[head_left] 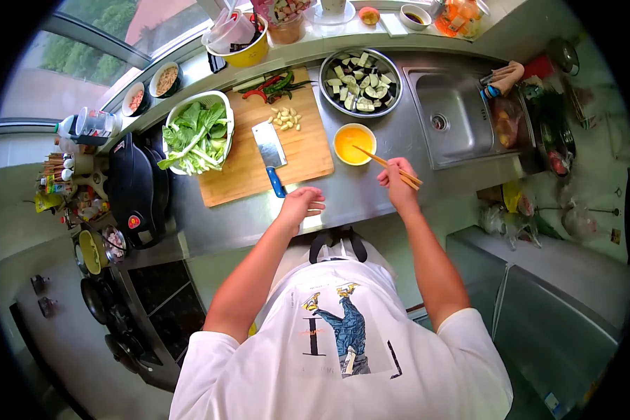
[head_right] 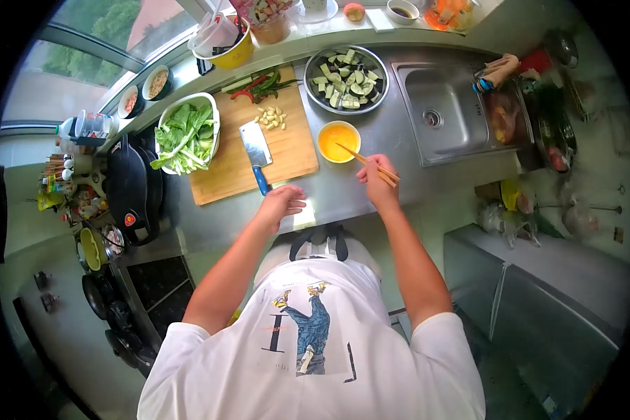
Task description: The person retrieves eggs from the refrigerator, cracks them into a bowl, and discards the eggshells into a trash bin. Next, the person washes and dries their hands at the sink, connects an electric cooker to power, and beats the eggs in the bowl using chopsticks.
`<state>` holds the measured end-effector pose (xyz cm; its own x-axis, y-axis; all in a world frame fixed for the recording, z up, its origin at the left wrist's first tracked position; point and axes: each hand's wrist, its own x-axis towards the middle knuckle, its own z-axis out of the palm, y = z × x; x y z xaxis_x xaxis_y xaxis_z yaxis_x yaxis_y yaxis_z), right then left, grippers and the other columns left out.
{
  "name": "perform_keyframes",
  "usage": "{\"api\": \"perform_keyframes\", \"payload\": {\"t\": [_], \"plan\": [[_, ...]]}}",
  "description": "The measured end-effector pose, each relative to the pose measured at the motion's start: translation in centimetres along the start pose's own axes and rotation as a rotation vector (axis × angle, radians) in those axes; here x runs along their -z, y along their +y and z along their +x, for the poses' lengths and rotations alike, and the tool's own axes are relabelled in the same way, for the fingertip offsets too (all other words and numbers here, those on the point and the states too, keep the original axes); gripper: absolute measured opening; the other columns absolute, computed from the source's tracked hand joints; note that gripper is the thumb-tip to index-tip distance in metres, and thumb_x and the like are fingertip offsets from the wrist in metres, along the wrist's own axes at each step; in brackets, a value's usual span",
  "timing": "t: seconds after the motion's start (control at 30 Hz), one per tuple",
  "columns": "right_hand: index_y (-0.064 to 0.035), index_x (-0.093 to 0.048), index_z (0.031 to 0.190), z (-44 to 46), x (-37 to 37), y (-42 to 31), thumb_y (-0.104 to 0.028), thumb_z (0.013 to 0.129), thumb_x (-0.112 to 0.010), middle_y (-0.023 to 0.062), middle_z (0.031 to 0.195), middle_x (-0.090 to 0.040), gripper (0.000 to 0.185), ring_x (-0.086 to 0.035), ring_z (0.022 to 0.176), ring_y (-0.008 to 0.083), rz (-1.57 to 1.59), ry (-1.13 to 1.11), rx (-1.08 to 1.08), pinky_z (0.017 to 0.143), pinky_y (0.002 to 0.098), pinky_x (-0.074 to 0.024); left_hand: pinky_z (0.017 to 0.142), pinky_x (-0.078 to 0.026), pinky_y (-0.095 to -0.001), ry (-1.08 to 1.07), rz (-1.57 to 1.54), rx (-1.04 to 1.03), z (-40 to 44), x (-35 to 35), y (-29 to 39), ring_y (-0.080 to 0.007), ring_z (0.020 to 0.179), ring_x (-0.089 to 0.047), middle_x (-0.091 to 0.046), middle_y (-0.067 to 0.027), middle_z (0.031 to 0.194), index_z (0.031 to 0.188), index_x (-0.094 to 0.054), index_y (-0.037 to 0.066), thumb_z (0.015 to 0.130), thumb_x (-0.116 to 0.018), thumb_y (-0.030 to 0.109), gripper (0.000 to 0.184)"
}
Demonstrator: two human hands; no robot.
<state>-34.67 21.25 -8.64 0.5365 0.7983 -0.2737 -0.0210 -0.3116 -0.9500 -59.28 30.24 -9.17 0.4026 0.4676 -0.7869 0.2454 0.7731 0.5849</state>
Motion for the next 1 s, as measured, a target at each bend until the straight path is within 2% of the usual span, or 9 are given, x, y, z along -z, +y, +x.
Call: {"api": "perform_keyframes", "payload": {"t": [0.1,0.2,0.27,0.5,0.6,0.7,0.8,0.97,1.0], "plan": [[-0.0031,-0.056,0.089,-0.1,0.7,0.9,-0.019,0.095,-0.049,0.0045,0.067,-0.062,0.019,-0.056,0.058,0.0094,0.051,-0.058,-0.088,0.054,0.0241,-0.0467,0.080,-0.052,-0.0313,-0.061,0.034,0.002,0.1,-1.6,0.0,-0.0192,0.089,-0.064,-0.065,-0.0098,0.102,0.106,-0.058,0.005,0.093,-0.049,0.020,0.023],[-0.0034,-0.055,0.090,0.7,1.0,0.7,-0.020,0.095,-0.048,0.0047,0.067,-0.062,0.018,-0.056,0.057,0.0095,0.152,0.070,-0.068,0.054,0.0238,-0.0461,0.080,-0.052,-0.0315,-0.105,0.059,0.018,0.9,-3.3,0.2,-0.0194,0.089,-0.064,-0.065,-0.0101,0.102,0.106,-0.059,0.004,0.093,-0.049,0.021,0.024],[-0.0037,-0.054,0.092,0.2,1.2,1.0,-0.020,0.096,-0.048,0.0048,0.068,-0.062,0.018,-0.055,0.057,0.0094,0.092,-0.099,-0.141,0.053,0.0232,-0.0455,0.081,-0.051,-0.0317,-0.120,0.091,0.007,0.8,-4.1,0.0,-0.0199,0.089,-0.064,-0.065,-0.0104,0.103,0.107,-0.059,0.003,0.093,-0.049,0.021,0.025],[-0.0044,-0.052,0.090,1.1,2.2,1.9,-0.021,0.096,-0.048,0.0053,0.068,-0.062,0.018,-0.056,0.057,0.0093,0.226,0.044,-0.060,0.052,0.0229,-0.0446,0.082,-0.050,-0.0320,-0.212,0.155,0.025,1.7,-6.6,0.8,-0.0195,0.090,-0.063,-0.065,-0.0097,0.103,0.109,-0.058,0.003,0.095,-0.049,0.026,0.028],[-0.0049,-0.052,0.090,0.2,2.7,1.9,-0.021,0.097,-0.047,0.0059,0.068,-0.062,0.018,-0.056,0.056,0.0106,0.192,-0.026,-0.192,0.052,0.0232,-0.0445,0.083,-0.050,-0.0320,-0.246,0.181,0.046,1.7,-7.5,0.2,-0.0187,0.092,-0.062,-0.064,-0.0088,0.106,0.111,-0.057,0.003,0.096,-0.050,0.029,0.031],[-0.0054,-0.052,0.089,0.1,3.3,1.2,-0.022,0.095,-0.049,0.0070,0.069,-0.063,0.018,-0.056,0.056,0.0129,0.395,0.115,-0.245,0.053,0.0240,-0.0452,0.086,-0.048,-0.0322,-0.275,0.162,-0.033,2.7,-9.4,1.2,-0.0179,0.096,-0.060,-0.062,-0.0083,0.110,0.117,-0.055,0.003,0.097,-0.050,0.035,0.038],[-0.0060,-0.055,0.088,-0.2,3.7,0.0,-0.023,0.093,-0.049,0.0064,0.068,-0.060,0.019,-0.056,0.061,0.0159,0.869,0.149,-0.393,0.060,0.0274,-0.0460,0.094,-0.044,-0.0323,-0.301,0.129,-0.106,3.3,-12.1,2.3,-0.0174,0.103,-0.058,-0.060,-0.0095,0.117,0.127,-0.049,0.003,0.098,-0.046,0.041,0.047],[-0.0086,-0.058,0.087,-1.2,3.2,1.7,-0.028,0.093,-0.049,0.0035,0.068,-0.060,0.022,-0.056,0.063,0.0157,1.117,-0.108,-0.526,0.060,0.0276,-0.0445,0.100,-0.039,-0.0337,-0.375,-0.158,-0.184,4.6,-15.0,3.8,-0.0192,0.110,-0.057,-0.060,-0.0100,0.120,0.128,-0.048,0.004,0.101,-0.037,0.039,0.046],[-0.0084,-0.060,0.093,-1.2,3.0,1.5,-0.028,0.093,-0.049,0.0032,0.069,-0.061,0.023,-0.056,0.063,0.0161,1.139,-0.091,-0.546,0.060,0.0277,-0.0449,0.101,-0.039,-0.0358,-0.392,-0.181,-0.167,4.7,-15.0,4.0,-0.0203,0.117,-0.053,-0.058,-0.0116,0.124,0.128,-0.047,0.004,0.100,-0.039,0.040,0.046]]}}
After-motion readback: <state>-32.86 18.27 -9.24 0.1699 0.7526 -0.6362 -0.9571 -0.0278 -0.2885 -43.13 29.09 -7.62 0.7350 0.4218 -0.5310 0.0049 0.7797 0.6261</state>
